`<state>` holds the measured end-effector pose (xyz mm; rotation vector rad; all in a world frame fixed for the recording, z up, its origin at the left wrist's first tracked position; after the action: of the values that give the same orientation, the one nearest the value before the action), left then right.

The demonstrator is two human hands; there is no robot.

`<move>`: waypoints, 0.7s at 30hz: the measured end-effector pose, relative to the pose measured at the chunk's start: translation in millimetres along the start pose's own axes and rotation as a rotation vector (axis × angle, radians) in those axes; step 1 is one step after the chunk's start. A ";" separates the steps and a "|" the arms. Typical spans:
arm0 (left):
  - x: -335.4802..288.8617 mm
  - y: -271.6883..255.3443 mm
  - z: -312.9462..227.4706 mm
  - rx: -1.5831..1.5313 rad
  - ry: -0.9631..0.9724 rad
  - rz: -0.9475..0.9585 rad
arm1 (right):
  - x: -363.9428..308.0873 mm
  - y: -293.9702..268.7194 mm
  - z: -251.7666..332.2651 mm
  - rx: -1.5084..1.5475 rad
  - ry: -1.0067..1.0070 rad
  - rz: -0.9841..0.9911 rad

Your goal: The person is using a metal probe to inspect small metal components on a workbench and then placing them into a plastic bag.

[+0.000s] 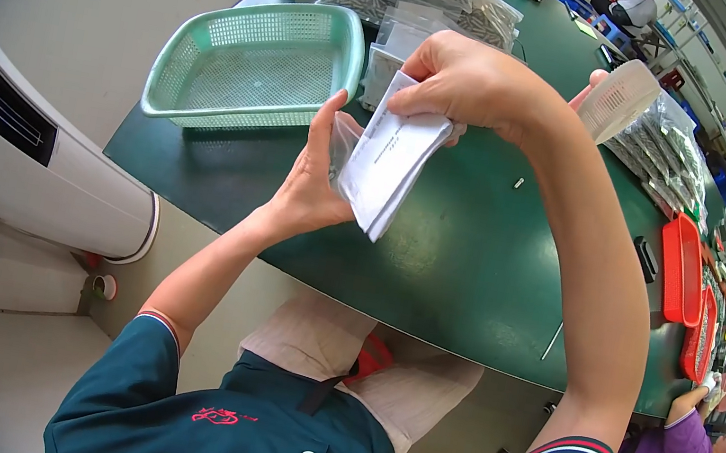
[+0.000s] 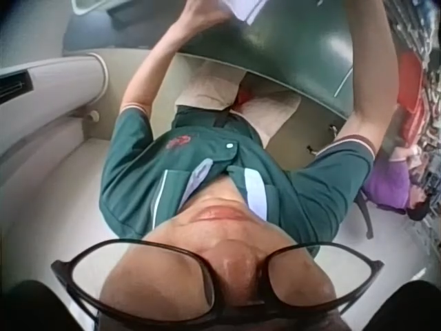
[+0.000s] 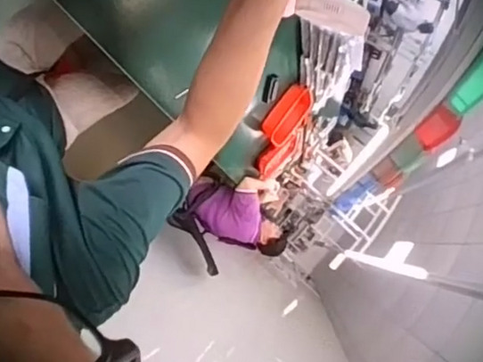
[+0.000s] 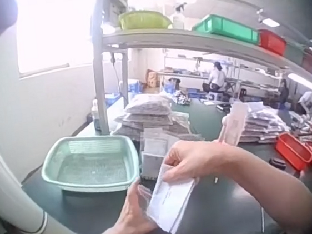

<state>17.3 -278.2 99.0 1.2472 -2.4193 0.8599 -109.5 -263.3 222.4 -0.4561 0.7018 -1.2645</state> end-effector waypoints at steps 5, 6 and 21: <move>0.1 -3.8 -0.9 0.061 0.037 0.037 | 14.8 -0.5 -0.2 -0.001 -0.062 -0.128; -0.6 -5.4 -1.2 0.072 0.052 0.027 | 17.1 0.8 7.5 -0.045 -0.171 -0.103; 4.0 -15.2 8.9 -0.031 0.030 0.019 | 27.8 17.1 31.0 -0.363 -0.475 -0.310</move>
<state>27.5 -293.2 99.8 1.1933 -2.4153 0.8379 -72.0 -287.7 226.8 -1.1571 0.4616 -1.2494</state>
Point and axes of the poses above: each hand's wrist, its own x-axis towards the middle knuckle, its own y-axis out of the palm, z = x × y, the point moved 6 cm from there along x, towards the middle knuckle, and after that the axes turned 4 degrees about -y, right-handed, at the moved point
